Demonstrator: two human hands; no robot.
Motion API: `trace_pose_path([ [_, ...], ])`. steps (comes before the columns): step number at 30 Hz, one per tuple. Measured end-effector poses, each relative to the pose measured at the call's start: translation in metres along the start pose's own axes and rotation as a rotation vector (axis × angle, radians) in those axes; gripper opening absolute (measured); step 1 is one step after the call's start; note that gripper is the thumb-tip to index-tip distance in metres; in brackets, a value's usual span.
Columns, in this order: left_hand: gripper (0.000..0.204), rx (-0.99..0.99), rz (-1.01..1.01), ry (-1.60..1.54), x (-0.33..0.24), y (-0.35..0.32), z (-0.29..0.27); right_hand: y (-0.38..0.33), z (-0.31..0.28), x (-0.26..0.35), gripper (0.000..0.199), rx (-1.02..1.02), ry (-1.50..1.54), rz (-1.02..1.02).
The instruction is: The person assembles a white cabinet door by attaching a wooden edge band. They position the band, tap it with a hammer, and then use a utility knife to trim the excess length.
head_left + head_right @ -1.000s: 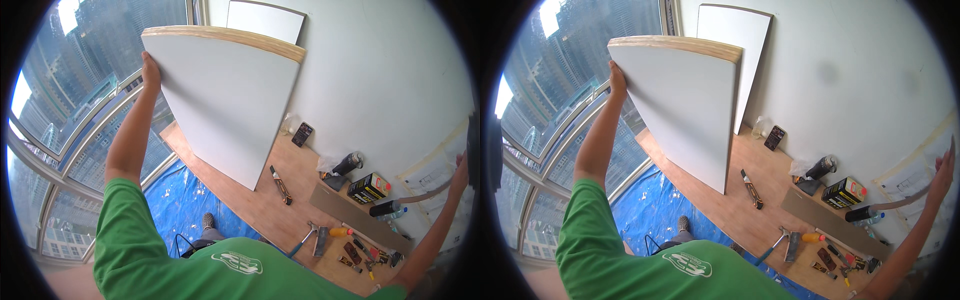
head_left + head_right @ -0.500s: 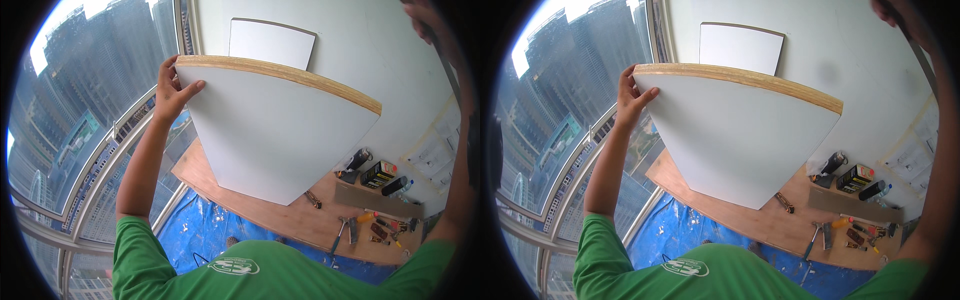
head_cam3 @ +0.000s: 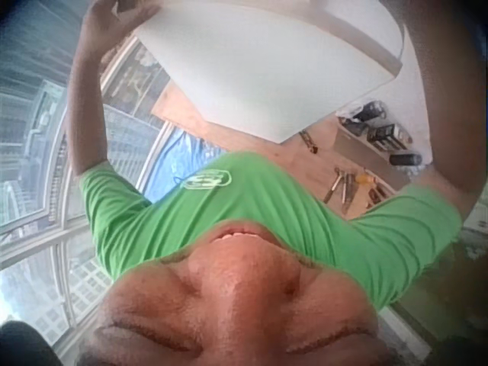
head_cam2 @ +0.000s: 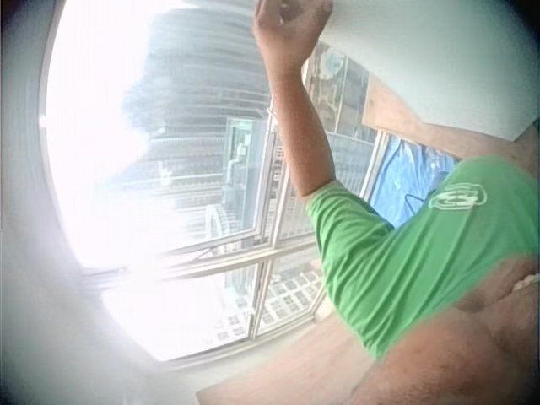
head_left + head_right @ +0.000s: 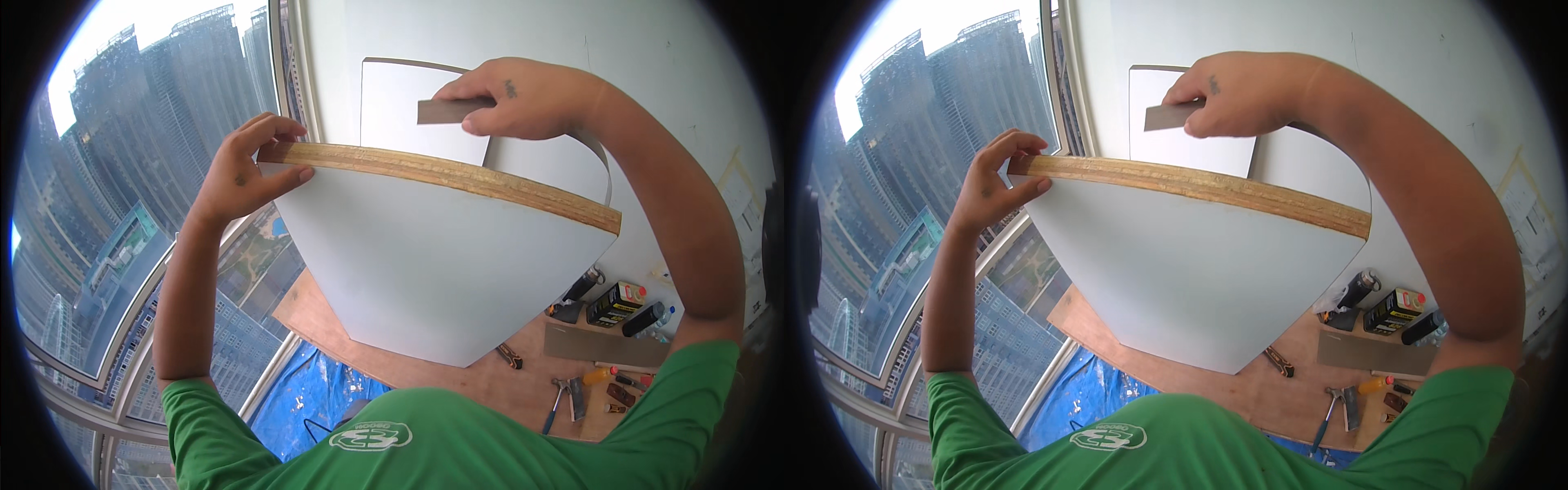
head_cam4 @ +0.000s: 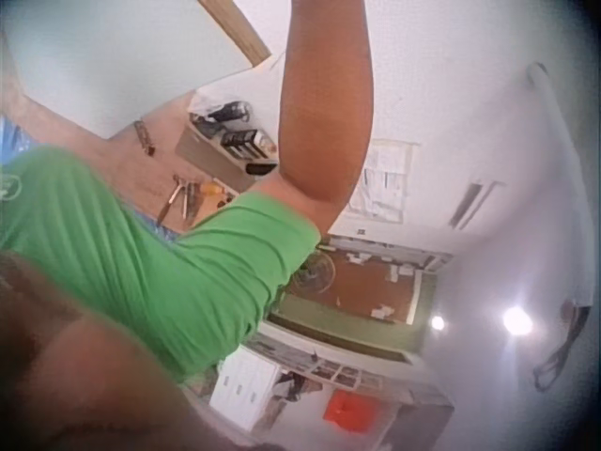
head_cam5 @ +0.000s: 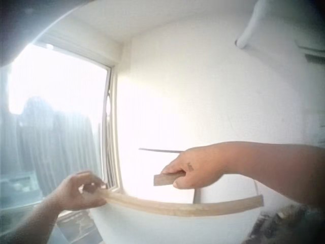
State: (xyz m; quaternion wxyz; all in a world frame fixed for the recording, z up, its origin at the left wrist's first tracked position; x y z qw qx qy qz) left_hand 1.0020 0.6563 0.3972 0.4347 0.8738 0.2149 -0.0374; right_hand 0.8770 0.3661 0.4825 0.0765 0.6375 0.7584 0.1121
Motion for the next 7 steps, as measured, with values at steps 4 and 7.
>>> trace_pose_path([
  [4,0.044,0.134,0.081,0.01,-0.012,0.019,-0.001,0.003,0.006,-0.001,0.053,0.16,-0.05,-0.025],
  [7,0.039,0.293,0.116,0.089,-0.019,0.035,0.002,0.008,0.015,-0.003,0.052,0.169,-0.032,-0.029],
])
Point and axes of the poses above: each hand's wrist, its own y-axis towards the middle knuckle, its own z-axis out of the palm, x = y × z, the point moved 2 cm from there along y, towards the middle knuckle, and after that the axes turned 6 degrees about -x, right-handed, at the moved point
